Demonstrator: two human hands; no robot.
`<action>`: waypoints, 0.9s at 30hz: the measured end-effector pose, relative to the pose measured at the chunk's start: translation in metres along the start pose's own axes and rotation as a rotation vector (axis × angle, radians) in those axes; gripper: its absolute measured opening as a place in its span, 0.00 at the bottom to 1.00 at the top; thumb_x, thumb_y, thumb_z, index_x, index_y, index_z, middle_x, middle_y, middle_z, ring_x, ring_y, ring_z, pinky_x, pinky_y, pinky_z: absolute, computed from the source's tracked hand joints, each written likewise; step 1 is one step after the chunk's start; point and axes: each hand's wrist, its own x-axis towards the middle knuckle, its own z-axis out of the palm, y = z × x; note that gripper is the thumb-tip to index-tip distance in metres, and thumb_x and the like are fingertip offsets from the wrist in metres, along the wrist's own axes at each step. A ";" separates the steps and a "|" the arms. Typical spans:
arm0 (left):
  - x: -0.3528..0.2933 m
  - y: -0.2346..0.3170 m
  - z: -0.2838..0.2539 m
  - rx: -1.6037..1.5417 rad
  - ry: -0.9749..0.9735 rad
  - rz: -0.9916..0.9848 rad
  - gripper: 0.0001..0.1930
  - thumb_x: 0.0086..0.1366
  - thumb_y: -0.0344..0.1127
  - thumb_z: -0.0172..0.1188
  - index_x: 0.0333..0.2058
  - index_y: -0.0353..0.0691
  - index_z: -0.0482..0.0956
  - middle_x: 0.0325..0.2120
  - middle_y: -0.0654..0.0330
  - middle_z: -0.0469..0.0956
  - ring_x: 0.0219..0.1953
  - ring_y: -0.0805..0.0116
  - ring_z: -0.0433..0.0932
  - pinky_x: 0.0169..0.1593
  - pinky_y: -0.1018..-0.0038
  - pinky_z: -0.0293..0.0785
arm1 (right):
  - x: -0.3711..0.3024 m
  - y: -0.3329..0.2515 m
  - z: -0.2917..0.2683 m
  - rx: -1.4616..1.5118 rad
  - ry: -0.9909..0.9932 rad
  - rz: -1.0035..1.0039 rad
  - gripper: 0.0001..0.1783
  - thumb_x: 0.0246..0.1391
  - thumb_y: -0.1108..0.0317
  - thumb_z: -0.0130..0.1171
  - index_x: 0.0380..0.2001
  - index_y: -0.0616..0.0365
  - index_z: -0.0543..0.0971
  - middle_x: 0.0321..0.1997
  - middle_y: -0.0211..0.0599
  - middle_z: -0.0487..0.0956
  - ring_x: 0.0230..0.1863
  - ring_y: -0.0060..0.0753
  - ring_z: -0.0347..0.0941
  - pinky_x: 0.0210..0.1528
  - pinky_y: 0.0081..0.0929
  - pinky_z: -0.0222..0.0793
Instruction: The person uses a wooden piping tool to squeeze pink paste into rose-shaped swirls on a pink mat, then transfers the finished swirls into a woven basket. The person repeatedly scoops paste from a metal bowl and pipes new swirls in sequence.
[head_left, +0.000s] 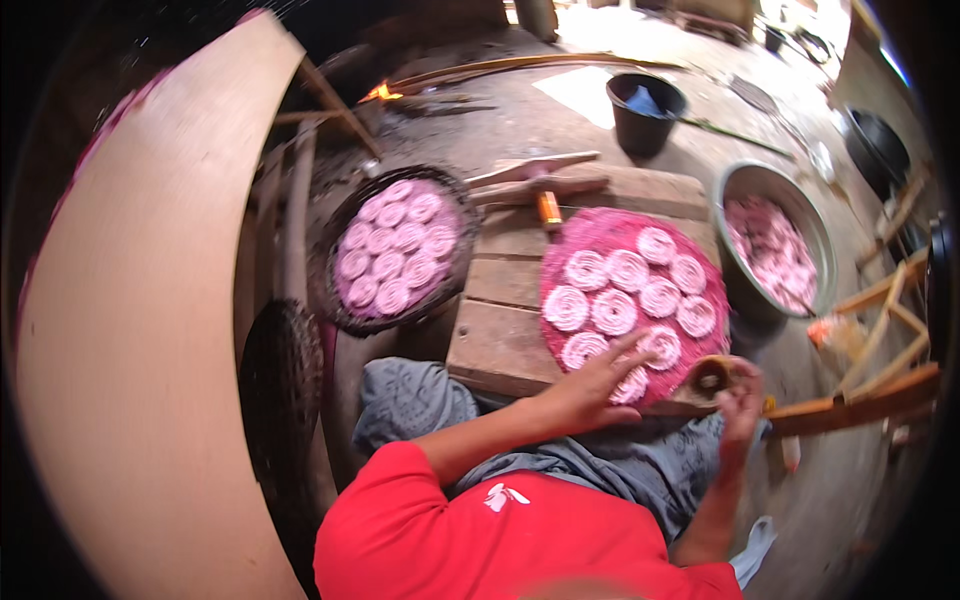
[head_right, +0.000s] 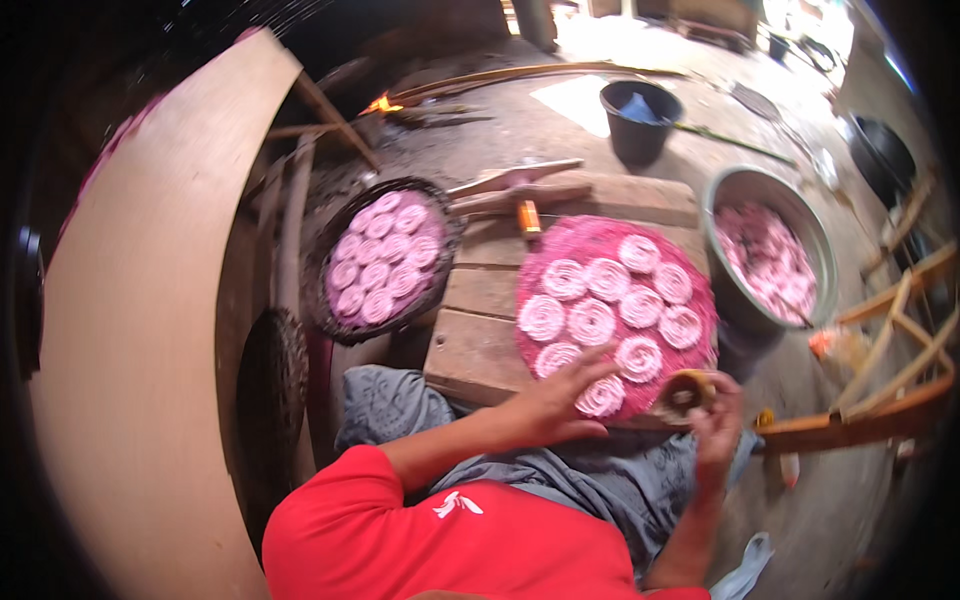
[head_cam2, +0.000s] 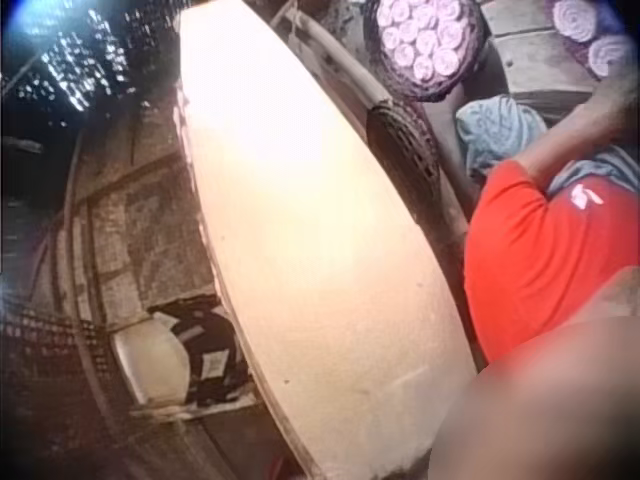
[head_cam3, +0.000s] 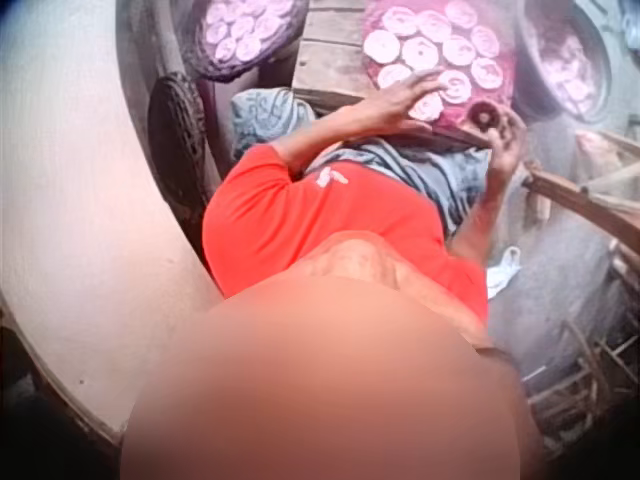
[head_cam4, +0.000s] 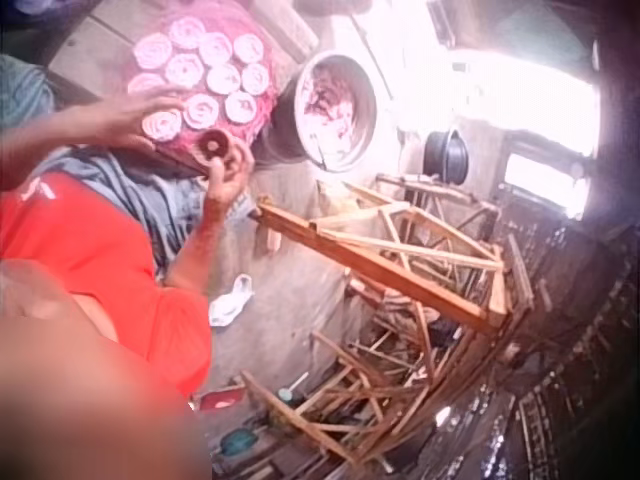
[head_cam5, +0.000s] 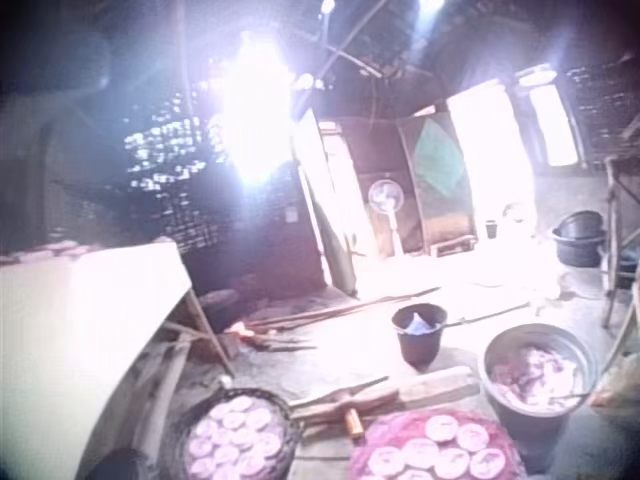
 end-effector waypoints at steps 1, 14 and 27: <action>-0.003 0.002 0.003 -0.005 0.046 0.054 0.46 0.51 0.33 0.70 0.65 0.47 0.51 0.65 0.48 0.50 0.65 0.44 0.57 0.65 0.57 0.59 | 0.011 -0.003 0.011 0.013 -0.063 -0.014 0.30 0.47 0.76 0.54 0.56 0.61 0.63 0.50 0.39 0.72 0.52 0.36 0.71 0.56 0.30 0.69; -0.145 -0.143 -0.282 0.263 1.027 -0.385 0.32 0.48 0.33 0.74 0.51 0.44 0.68 0.40 0.63 0.75 0.41 0.72 0.74 0.47 0.74 0.73 | 0.053 0.047 0.147 0.091 -0.584 0.194 0.28 0.54 0.69 0.62 0.57 0.55 0.65 0.54 0.32 0.68 0.54 0.29 0.67 0.54 0.28 0.65; -0.263 -0.363 -0.412 0.672 1.061 -1.130 0.39 0.31 0.37 0.79 0.46 0.41 0.70 0.41 0.51 0.79 0.45 0.53 0.79 0.49 0.63 0.75 | -0.056 0.079 -0.014 0.464 -0.278 1.089 0.33 0.57 0.55 0.59 0.61 0.58 0.63 0.59 0.50 0.69 0.52 0.47 0.73 0.56 0.44 0.67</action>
